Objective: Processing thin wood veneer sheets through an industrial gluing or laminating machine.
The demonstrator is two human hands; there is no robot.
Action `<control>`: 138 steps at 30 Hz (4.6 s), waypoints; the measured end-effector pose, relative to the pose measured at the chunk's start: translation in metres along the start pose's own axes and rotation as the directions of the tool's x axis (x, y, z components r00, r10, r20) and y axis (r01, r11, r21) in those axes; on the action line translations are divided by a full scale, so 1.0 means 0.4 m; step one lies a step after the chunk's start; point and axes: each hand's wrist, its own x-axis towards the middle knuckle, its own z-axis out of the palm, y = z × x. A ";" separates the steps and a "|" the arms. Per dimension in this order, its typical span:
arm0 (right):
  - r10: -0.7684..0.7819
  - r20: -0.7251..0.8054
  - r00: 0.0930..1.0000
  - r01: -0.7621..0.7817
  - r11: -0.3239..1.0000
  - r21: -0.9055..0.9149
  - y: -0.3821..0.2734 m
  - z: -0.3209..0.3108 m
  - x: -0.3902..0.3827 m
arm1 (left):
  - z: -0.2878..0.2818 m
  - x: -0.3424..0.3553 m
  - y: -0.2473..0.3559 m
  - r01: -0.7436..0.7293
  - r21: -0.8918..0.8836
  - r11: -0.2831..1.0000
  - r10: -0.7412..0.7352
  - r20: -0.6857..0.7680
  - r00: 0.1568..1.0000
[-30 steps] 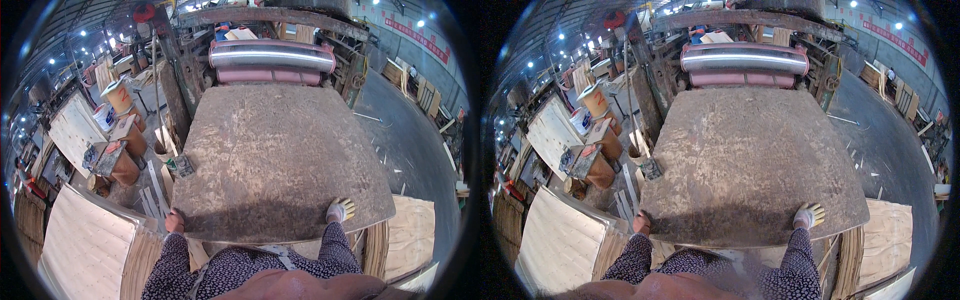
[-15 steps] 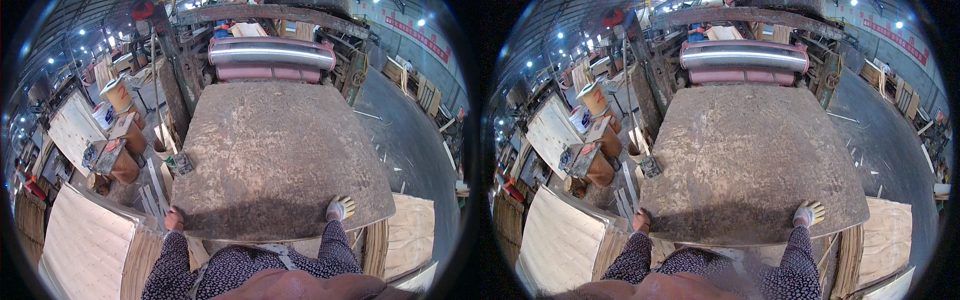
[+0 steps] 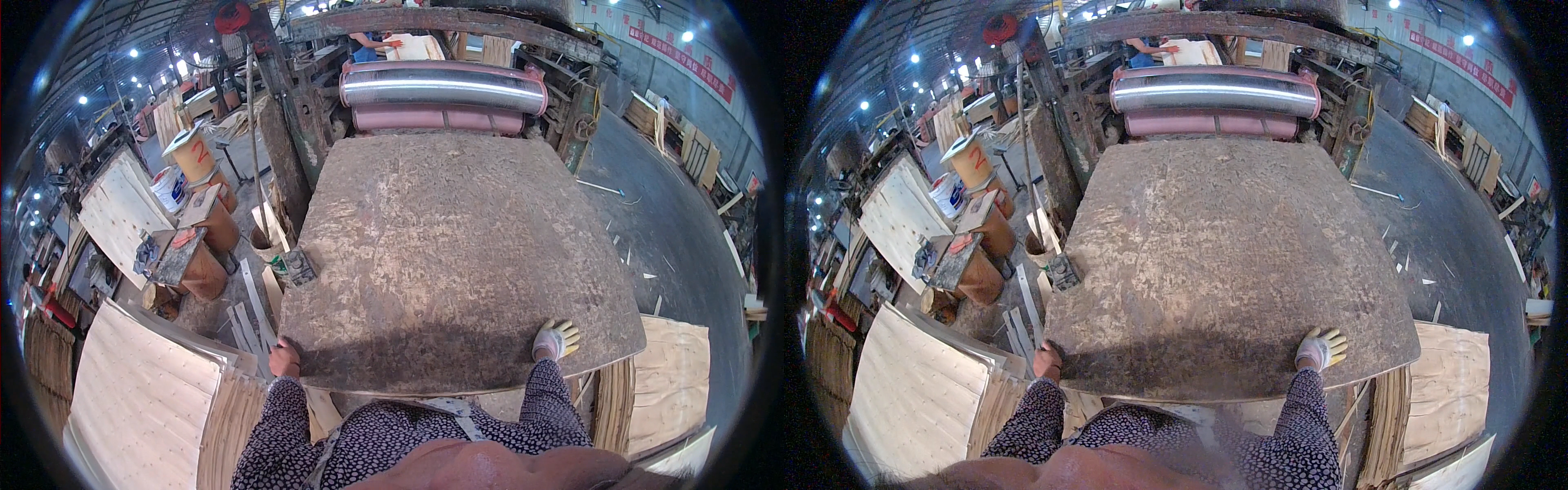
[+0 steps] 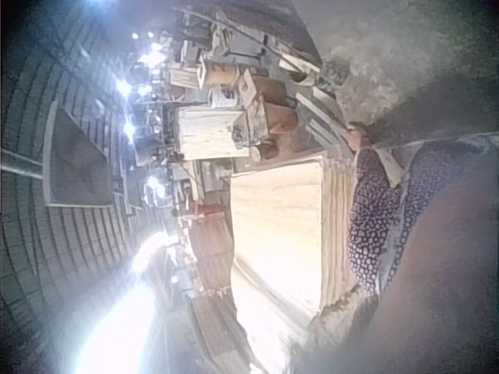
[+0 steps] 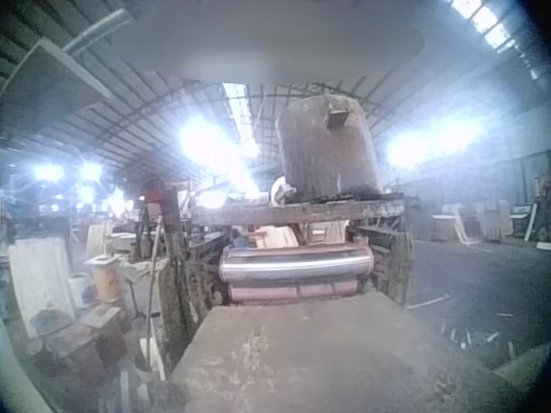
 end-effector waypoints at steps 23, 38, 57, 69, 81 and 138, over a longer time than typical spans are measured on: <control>-0.010 -0.121 0.993 0.011 1.000 0.003 0.005 0.051 0.016 | -0.031 -0.020 0.020 -0.003 -0.016 1.000 0.004 0.036 0.999; -0.006 -0.007 1.000 0.006 1.000 -0.005 -0.003 0.004 0.004 | -0.022 -0.016 0.016 0.008 0.002 1.000 -0.008 0.017 1.000; -0.008 -0.049 0.999 0.009 1.000 0.010 0.003 0.026 0.013 | -0.005 -0.008 0.008 -0.002 0.010 1.000 0.002 0.015 1.000; -0.004 -0.089 0.996 0.005 1.000 0.005 0.007 0.035 0.013 | 0.012 0.006 -0.008 0.007 -0.014 1.000 -0.007 -0.017 1.000; -0.004 -0.042 0.999 0.004 1.000 0.003 0.010 0.023 0.009 | 0.000 -0.002 -0.001 0.014 0.004 1.000 -0.014 -0.020 1.000; 0.018 0.045 0.999 -0.018 1.000 0.009 0.005 -0.015 -0.002 | -0.031 -0.014 0.009 0.030 -0.009 1.000 -0.030 0.018 0.999</control>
